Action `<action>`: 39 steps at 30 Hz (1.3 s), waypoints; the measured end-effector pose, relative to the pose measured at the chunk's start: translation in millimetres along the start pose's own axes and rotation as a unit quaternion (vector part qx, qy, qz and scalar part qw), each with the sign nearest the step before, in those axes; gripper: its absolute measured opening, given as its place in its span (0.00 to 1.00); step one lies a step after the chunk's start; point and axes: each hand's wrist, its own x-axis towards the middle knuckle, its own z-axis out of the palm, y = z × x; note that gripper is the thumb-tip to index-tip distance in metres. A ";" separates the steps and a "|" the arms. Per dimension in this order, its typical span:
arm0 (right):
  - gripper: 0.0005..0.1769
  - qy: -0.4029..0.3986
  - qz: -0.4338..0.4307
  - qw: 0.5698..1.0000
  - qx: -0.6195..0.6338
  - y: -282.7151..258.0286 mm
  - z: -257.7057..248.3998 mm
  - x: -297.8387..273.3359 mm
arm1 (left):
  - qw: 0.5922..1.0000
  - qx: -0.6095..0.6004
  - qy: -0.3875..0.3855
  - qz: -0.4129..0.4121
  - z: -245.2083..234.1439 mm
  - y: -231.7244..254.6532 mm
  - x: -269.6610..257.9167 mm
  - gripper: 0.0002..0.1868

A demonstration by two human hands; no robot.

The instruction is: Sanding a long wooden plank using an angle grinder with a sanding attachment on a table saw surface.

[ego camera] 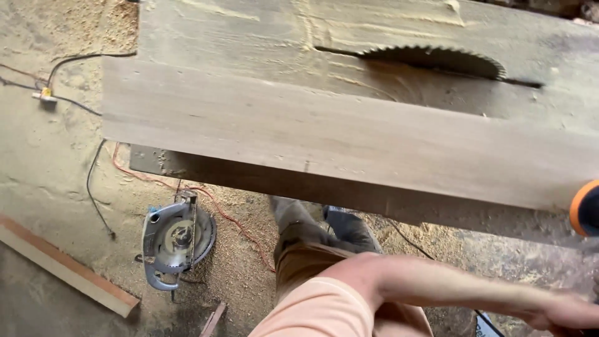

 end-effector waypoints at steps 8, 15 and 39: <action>0.17 0.048 0.103 0.994 -0.001 -35.2 22.7 -57.8 | 0.999 0.031 0.035 -0.025 40.6 167.1 -256.3 0.33; 0.12 0.075 0.136 0.984 0.091 -112.3 88.1 -119.5 | 0.999 0.016 0.019 -0.034 31.2 219.4 -426.7 0.25; 0.29 -0.079 0.016 0.996 -0.047 -414.2 245.2 -194.8 | 0.968 -0.007 0.132 0.215 -28.8 292.4 -684.7 0.44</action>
